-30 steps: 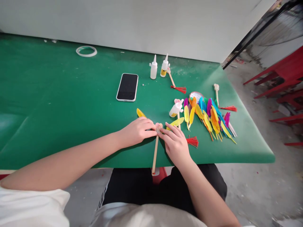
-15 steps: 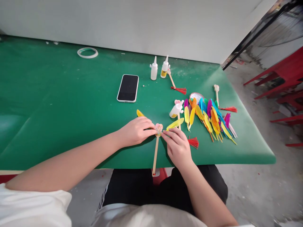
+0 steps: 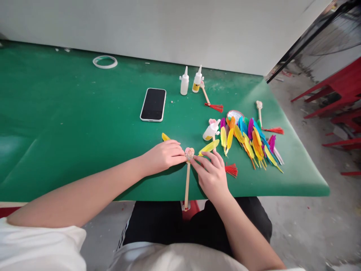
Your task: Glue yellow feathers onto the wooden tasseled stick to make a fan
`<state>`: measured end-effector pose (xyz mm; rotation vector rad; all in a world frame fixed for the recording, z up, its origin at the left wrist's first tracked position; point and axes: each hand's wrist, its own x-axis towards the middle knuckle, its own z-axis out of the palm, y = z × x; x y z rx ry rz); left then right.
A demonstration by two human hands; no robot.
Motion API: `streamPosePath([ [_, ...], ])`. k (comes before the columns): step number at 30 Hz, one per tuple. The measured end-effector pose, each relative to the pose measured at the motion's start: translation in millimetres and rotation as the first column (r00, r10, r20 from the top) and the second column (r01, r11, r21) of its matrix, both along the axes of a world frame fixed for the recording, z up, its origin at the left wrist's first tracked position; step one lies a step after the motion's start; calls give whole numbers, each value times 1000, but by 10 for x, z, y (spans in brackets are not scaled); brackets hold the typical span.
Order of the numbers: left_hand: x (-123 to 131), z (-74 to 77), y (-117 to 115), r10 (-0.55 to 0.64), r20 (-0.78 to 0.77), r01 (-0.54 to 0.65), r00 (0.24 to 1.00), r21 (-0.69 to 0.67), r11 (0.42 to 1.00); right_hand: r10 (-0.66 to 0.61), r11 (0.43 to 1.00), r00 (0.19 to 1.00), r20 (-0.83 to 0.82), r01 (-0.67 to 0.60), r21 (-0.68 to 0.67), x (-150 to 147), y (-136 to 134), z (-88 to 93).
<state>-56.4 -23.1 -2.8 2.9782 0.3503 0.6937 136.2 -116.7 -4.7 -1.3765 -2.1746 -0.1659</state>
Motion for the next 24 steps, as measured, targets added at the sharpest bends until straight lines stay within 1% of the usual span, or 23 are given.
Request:
streamPosePath([
  [4,8,7,-2,6,-10,-6,1000,25,1000,-4,1000,1000,11,4,0,-13,-10,4],
  [10,19,6,3,-1,7,1,1000,11,1000,-12,1000,1000,18,12,9,-16,-8,10],
  [19,28,15,4,-7,28,7,1000,13,1000,-37,998,999,38,38,-39,21,8,-2],
  [22,21,2,-5,-2,14,2,1000,17,1000,-36,998,999,23,37,-57,30,12,-11],
  [24,12,-6,-11,6,0,-6,1000,22,1000,-33,998,999,-25,31,-49,42,15,-9],
])
